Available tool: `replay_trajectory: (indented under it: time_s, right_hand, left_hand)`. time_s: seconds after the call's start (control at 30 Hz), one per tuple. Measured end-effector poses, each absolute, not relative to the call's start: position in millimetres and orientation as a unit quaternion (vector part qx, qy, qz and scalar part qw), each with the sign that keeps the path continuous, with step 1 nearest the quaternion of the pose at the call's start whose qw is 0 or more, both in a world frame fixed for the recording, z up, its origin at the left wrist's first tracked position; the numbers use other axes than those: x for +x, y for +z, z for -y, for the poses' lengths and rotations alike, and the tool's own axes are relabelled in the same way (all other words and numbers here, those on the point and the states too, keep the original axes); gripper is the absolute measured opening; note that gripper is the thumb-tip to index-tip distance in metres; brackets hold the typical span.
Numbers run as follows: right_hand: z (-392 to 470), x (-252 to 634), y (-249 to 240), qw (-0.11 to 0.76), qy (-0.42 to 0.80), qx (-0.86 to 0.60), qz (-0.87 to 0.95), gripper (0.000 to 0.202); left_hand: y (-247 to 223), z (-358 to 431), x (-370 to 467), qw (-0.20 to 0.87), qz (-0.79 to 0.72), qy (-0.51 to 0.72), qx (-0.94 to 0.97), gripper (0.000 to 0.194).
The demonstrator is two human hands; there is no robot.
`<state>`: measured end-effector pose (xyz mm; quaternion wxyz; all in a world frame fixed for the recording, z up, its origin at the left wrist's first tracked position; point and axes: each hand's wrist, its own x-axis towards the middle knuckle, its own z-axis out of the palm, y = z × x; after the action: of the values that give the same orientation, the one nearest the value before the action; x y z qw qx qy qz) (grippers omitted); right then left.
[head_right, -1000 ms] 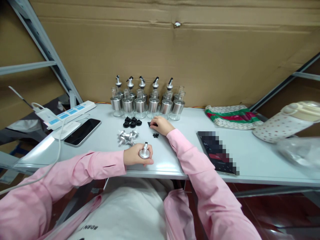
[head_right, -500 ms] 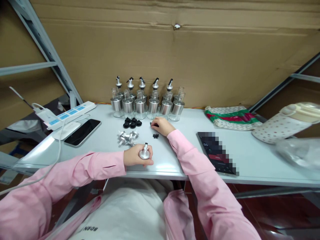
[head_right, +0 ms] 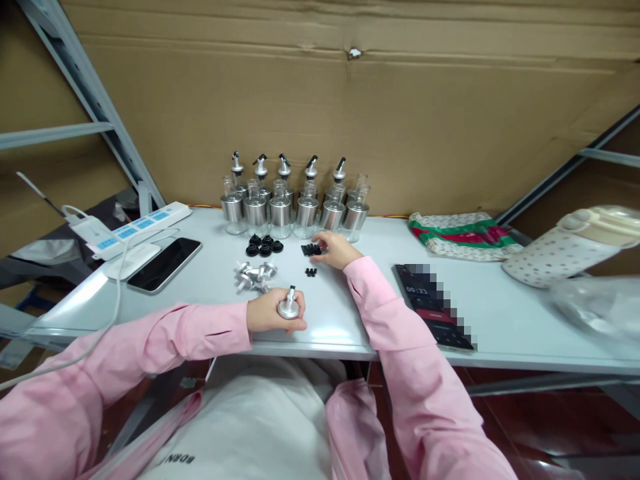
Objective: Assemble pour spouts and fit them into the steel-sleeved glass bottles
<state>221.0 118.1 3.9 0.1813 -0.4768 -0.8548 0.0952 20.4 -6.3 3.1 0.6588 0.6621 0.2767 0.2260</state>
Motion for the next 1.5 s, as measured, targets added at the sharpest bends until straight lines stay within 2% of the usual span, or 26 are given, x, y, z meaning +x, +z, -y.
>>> replay_trajectory:
  time_s: [0.3, 0.4, 0.5, 0.6, 0.8, 1.2, 1.5]
  right_hand:
    - [-111.8, 215.3, 13.7, 0.242, 0.146, -0.446, 0.849, 0.026]
    - [-98.6, 210.9, 30.5, 0.257, 0.311, -0.397, 0.825, 0.032]
    - [-80.8, 200.3, 45.4, 0.198, 0.478, -0.294, 0.804, 0.039]
    - [-65.0, 187.2, 53.1, 0.133, 0.545, -0.205, 0.802, 0.037]
    - [-54.7, 178.0, 55.2, 0.107, 0.575, -0.162, 0.795, 0.039]
    - [-50.3, 171.0, 47.9, 0.139, 0.566, -0.214, 0.784, 0.044]
    - [-52.7, 170.2, 45.1, 0.138, 0.503, -0.220, 0.824, 0.047]
  left_hand:
    - [5.6, 6.8, 20.2, 0.674, -0.275, 0.232, 0.645, 0.041]
    - [4.5, 4.0, 19.9, 0.678, -0.273, 0.233, 0.642, 0.042]
    - [3.8, 1.7, 19.5, 0.683, -0.262, 0.232, 0.642, 0.044]
    - [3.4, 1.6, 19.2, 0.676, -0.254, 0.232, 0.652, 0.044]
    - [5.3, 3.0, 19.1, 0.667, -0.257, 0.223, 0.663, 0.045]
    - [4.6, 0.0, 20.9, 0.661, -0.252, 0.250, 0.661, 0.044]
    - [5.6, 0.6, 22.6, 0.661, -0.246, 0.237, 0.668, 0.044]
